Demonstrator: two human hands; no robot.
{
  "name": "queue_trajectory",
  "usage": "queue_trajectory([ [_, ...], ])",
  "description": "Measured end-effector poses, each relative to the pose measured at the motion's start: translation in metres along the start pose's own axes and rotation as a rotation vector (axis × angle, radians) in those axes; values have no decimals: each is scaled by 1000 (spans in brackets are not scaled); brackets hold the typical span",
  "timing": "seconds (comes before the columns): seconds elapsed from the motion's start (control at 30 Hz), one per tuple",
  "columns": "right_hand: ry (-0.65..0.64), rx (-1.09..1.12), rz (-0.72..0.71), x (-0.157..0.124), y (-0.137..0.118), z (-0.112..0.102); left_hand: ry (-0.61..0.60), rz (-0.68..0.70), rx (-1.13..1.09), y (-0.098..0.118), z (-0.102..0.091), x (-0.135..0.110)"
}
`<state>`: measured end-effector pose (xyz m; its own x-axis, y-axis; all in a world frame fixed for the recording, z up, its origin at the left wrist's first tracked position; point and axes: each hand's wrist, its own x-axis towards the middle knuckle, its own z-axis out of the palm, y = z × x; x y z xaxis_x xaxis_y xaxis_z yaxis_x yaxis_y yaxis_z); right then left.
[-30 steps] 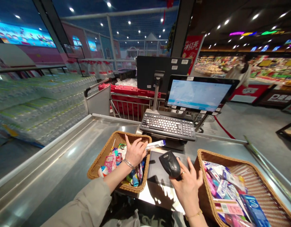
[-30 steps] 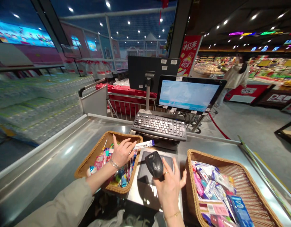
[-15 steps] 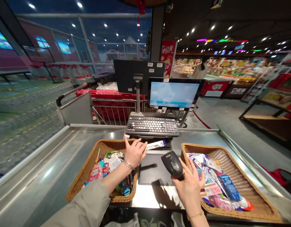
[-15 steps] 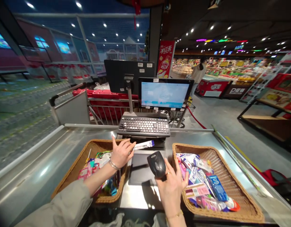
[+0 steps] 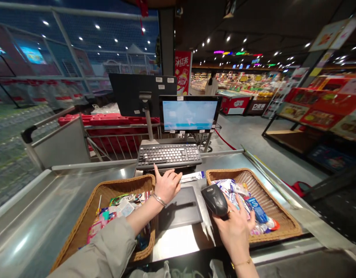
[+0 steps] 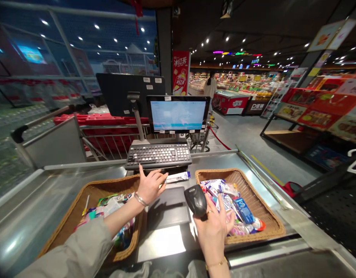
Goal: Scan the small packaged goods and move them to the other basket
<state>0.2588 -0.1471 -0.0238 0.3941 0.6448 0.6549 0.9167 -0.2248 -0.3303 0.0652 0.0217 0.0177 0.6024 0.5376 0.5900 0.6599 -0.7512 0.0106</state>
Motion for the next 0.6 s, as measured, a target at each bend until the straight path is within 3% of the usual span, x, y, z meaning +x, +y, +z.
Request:
queue_trajectory([
  [0.6, 176, -174, 167, -13, 45, -21, -63, 118, -71, 44, 25, 32],
])
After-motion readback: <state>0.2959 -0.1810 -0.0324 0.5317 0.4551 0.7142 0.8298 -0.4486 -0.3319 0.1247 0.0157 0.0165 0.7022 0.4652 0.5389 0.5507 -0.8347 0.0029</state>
